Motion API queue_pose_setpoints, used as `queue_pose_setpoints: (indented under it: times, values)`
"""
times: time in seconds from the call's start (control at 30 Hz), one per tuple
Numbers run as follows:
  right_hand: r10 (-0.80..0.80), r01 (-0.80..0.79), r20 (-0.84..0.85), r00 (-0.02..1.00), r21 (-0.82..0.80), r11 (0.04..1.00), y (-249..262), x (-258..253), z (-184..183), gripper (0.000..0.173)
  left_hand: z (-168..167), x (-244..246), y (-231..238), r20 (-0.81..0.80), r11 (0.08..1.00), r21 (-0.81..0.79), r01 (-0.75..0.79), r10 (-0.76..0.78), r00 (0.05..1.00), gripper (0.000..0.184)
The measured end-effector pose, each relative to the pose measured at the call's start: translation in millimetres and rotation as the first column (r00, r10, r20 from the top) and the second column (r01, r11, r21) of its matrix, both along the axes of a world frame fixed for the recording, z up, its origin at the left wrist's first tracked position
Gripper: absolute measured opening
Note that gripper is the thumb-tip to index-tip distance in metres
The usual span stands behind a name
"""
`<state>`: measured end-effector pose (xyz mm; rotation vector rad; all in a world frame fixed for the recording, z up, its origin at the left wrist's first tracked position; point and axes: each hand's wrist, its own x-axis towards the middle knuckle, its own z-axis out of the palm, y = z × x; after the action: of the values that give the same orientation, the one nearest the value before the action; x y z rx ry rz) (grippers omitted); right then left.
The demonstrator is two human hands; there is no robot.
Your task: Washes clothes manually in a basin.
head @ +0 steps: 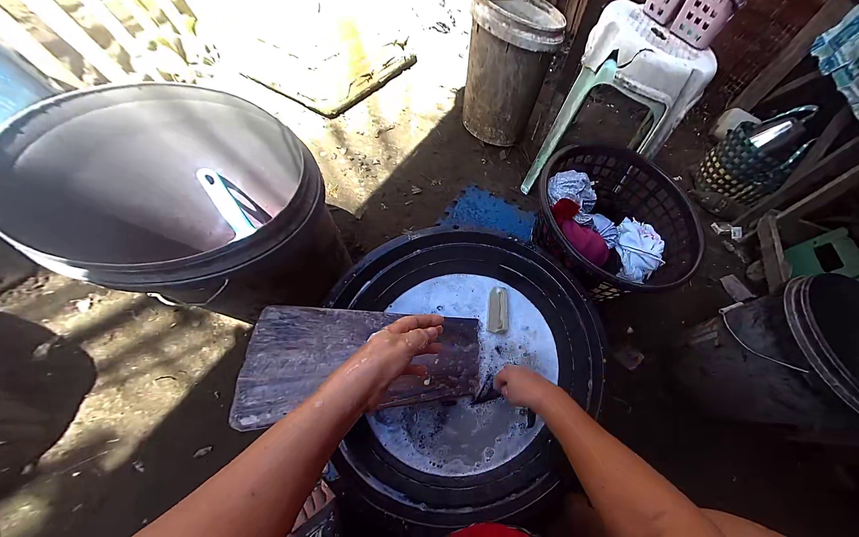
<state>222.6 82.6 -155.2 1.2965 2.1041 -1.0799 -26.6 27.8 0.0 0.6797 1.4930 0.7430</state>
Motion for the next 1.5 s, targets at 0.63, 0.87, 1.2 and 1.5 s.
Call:
queue_pose_setpoints:
  times: [0.63,0.87,1.2,1.5]
  values:
    - [-0.538,0.533,0.092,0.838,0.079,0.843,-17.1,29.9,-70.7,0.063,-178.6,35.2,-66.9,-0.539,0.522,-0.524,0.673,-0.815,0.212,0.078]
    - [-0.601,0.603,0.037,0.798,-0.037,0.797,-13.8,36.0,-40.1,0.046,-210.7,53.2,-43.3,-0.519,0.496,-0.515,0.699,-0.830,0.206,0.069]
    - [-0.727,0.727,-0.280,0.627,-0.127,0.675,2.4,39.4,64.9,0.045,-166.2,50.8,-63.2,-0.422,0.256,-0.492,0.832,-0.906,0.029,0.047]
    - [-0.083,0.143,-0.277,0.957,0.204,0.969,-38.2,54.9,254.5,0.053,-87.7,37.5,-81.8,-0.527,0.459,-0.330,0.825,-0.815,0.242,0.035]
